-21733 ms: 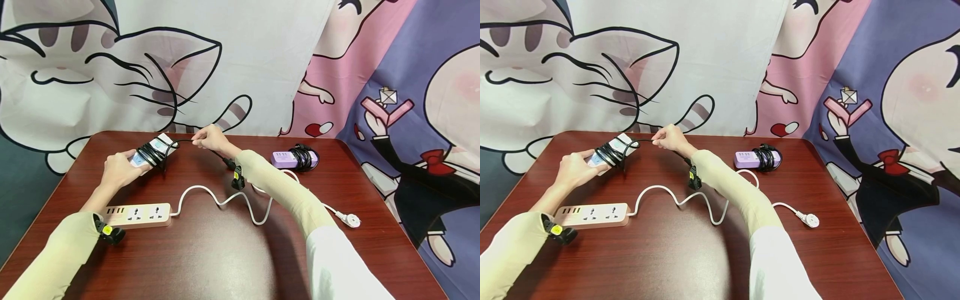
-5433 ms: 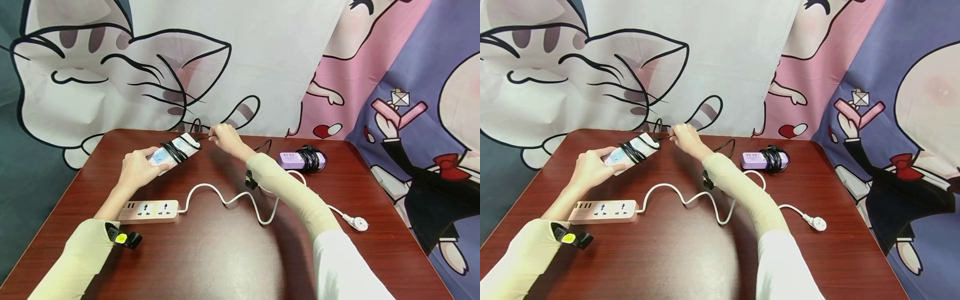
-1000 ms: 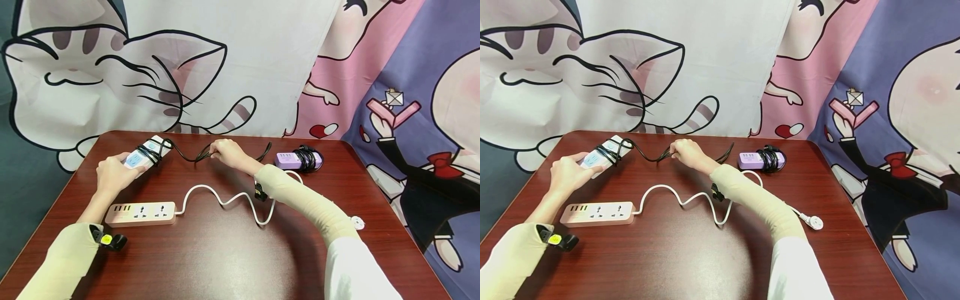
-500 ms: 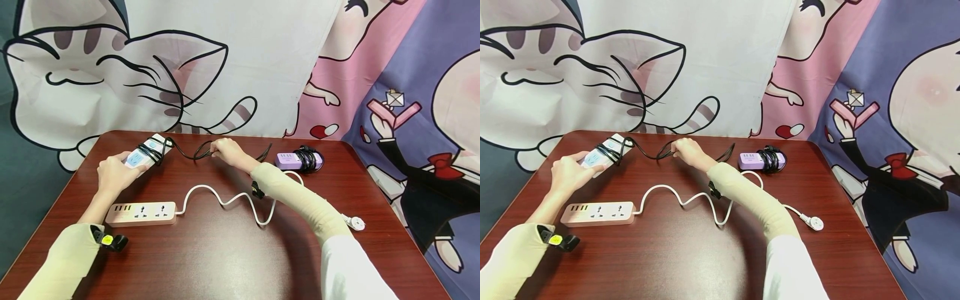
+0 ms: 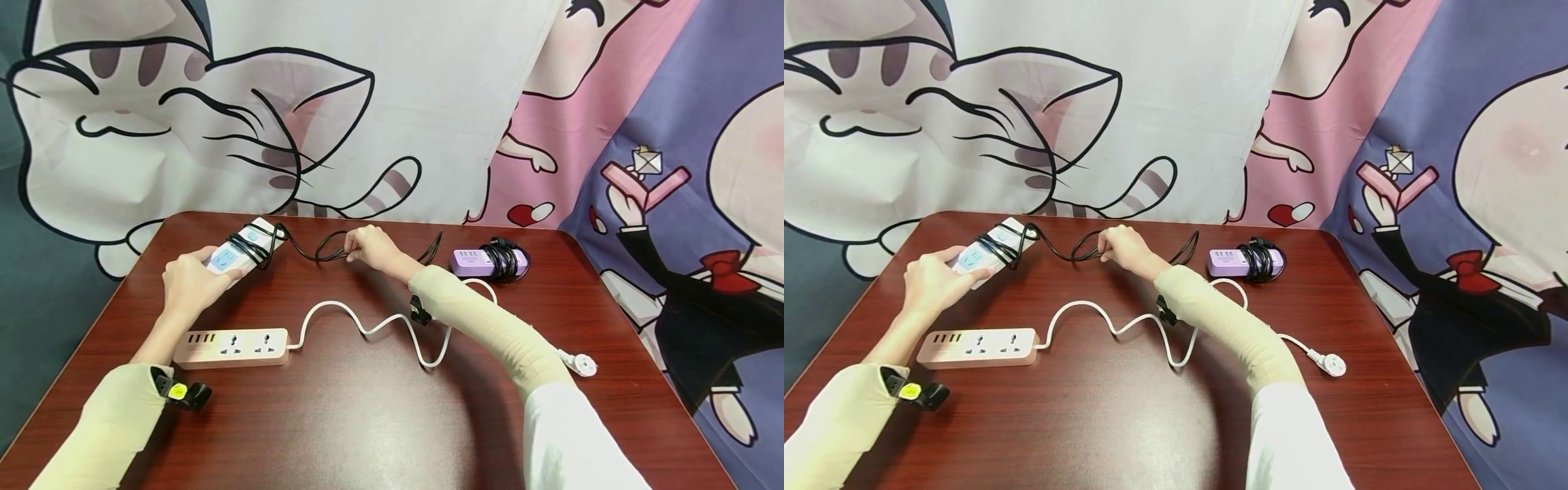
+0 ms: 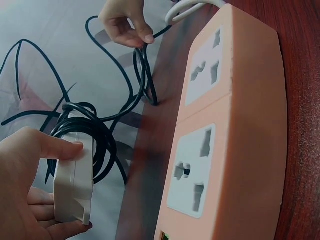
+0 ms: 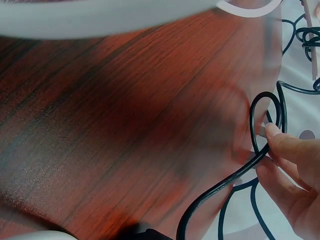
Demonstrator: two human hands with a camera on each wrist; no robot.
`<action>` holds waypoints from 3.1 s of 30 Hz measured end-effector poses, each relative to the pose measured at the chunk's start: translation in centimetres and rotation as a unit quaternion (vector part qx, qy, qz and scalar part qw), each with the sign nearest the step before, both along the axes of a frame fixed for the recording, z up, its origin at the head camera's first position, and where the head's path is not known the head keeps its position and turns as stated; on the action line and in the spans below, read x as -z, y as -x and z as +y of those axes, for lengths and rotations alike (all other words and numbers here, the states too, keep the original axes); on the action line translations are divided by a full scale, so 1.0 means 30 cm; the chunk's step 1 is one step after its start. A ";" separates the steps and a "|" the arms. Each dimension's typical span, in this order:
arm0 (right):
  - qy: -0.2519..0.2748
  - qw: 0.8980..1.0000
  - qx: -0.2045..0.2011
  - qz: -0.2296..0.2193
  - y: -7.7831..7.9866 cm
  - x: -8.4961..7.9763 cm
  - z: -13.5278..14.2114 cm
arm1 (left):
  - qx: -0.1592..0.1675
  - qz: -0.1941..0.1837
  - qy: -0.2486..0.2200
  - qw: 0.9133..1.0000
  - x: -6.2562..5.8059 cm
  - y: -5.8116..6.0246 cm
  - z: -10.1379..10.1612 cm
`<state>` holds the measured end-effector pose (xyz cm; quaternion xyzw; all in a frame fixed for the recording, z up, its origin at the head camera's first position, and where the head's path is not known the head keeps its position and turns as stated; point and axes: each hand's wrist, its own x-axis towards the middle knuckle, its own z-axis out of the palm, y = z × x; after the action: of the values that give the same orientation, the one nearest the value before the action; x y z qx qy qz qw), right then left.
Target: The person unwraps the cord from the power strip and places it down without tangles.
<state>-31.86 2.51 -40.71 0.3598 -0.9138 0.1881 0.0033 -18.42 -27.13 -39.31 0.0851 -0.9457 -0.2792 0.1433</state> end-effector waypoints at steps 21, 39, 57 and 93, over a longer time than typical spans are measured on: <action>0.061 0.998 -0.016 0.013 -0.011 -0.151 -0.080 | 0.009 0.004 -0.002 1.000 -0.012 -0.003 0.025; 0.073 0.983 -0.108 0.133 -0.045 -0.181 -0.186 | 0.018 0.023 0.004 1.000 -0.025 -0.010 0.049; 0.002 0.930 -0.191 0.315 -0.066 -0.157 -0.207 | 0.031 0.029 0.012 0.999 -0.029 -0.017 0.062; -0.032 0.938 -0.247 0.241 -0.028 -0.099 -0.139 | 0.007 0.050 -0.032 0.998 -0.030 -0.025 0.064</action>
<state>-31.02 -1.66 -37.73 0.6089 -0.7734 0.0611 0.1655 -17.68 -25.22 -38.40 0.0688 -0.9284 -0.3144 0.1856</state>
